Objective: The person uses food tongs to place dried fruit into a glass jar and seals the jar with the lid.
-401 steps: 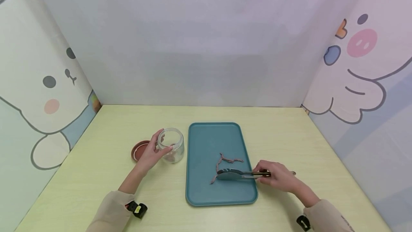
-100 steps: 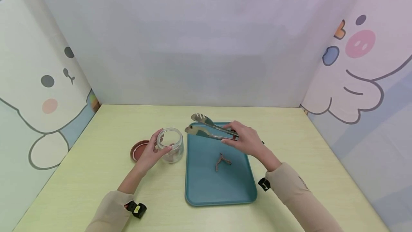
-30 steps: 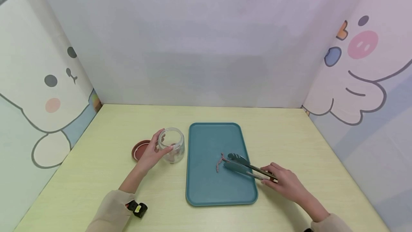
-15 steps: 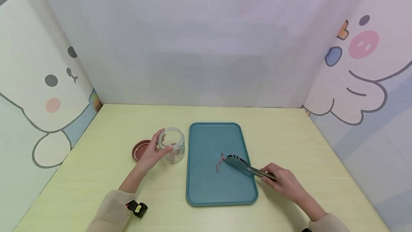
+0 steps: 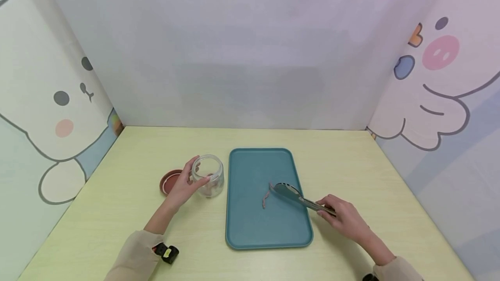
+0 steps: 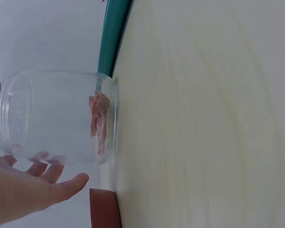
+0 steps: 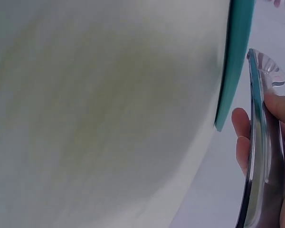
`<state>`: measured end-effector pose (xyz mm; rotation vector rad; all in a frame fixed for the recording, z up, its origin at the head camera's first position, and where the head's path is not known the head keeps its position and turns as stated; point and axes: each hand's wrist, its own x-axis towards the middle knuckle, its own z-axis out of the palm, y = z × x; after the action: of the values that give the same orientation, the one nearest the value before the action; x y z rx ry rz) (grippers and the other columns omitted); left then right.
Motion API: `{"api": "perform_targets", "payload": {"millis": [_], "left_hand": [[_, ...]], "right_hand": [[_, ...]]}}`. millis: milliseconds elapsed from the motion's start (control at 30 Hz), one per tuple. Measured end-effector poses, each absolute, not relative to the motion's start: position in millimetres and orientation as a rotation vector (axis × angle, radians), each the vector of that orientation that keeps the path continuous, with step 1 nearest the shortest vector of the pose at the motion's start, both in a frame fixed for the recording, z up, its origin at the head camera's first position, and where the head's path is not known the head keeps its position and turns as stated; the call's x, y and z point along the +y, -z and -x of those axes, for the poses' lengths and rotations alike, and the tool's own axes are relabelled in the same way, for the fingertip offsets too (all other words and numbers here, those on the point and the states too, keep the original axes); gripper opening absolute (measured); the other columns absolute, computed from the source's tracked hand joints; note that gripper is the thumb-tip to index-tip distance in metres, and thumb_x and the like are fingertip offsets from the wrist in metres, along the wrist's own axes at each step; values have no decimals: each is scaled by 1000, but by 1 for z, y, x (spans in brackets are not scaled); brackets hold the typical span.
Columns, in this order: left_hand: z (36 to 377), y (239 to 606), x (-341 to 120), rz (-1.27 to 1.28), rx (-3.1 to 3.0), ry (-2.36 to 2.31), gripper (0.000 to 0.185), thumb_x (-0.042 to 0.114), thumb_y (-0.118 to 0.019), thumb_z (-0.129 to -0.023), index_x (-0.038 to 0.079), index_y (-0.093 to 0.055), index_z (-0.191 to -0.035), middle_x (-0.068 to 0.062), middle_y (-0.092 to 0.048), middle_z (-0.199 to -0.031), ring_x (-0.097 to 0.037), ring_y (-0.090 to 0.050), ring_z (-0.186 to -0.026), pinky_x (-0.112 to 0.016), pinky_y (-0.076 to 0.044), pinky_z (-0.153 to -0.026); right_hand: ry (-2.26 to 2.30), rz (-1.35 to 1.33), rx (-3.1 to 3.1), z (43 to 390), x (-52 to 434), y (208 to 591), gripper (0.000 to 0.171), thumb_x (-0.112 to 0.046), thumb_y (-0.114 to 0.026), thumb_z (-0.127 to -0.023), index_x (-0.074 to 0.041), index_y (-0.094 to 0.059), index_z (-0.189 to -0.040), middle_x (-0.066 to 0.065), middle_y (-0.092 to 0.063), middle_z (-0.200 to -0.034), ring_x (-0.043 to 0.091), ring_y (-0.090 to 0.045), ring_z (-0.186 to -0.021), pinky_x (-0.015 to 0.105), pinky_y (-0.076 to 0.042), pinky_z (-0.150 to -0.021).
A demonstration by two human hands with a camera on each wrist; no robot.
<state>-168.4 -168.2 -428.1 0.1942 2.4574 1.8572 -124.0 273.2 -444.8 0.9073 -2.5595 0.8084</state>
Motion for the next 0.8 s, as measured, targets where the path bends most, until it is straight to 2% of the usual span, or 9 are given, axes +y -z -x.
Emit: {"api": "perform_targets", "payload": {"millis": [500,600,733,800], "left_hand": [[167,427,-168,-194,2453,-1857,76,31,-63,-81,18,-16,-140,-11,-19,-142,-34,-18,-127,-54,-20,-97],[162,415,-164,-185,2434,-1870,74,25,-62,-83,14,-16,-140,-14,-18,-141,-35,-17,-127,-54,-19,-97],[162,416,-164,-178,2431,-1871,74,25,-63,-83,14,-16,-140,-14,-19,-141,-35,-17,-127,-53,-20,-97],[166,424,-167,-186,2440,-1869,76,29,-63,-82,17,-16,-140,-12,-20,-141,-34,-17,-127,-54,-20,-97]], "right_hand": [[-782,-962,-2454,146,267,417,28,3,-74,-65,-7,-61,-88,-10,-53,-76,1,-50,-61,18,-42,-50],[-776,-975,-2447,152,263,409,27,2,-73,-66,-7,-60,-89,-10,-52,-76,0,-46,-58,16,-39,-47],[-782,-980,-2444,159,257,399,26,2,-72,-68,-8,-60,-89,-10,-52,-76,1,-42,-55,16,-36,-45],[-785,-985,-2444,162,253,395,25,1,-72,-69,-8,-60,-90,-10,-52,-77,1,-44,-57,17,-37,-46]]}}
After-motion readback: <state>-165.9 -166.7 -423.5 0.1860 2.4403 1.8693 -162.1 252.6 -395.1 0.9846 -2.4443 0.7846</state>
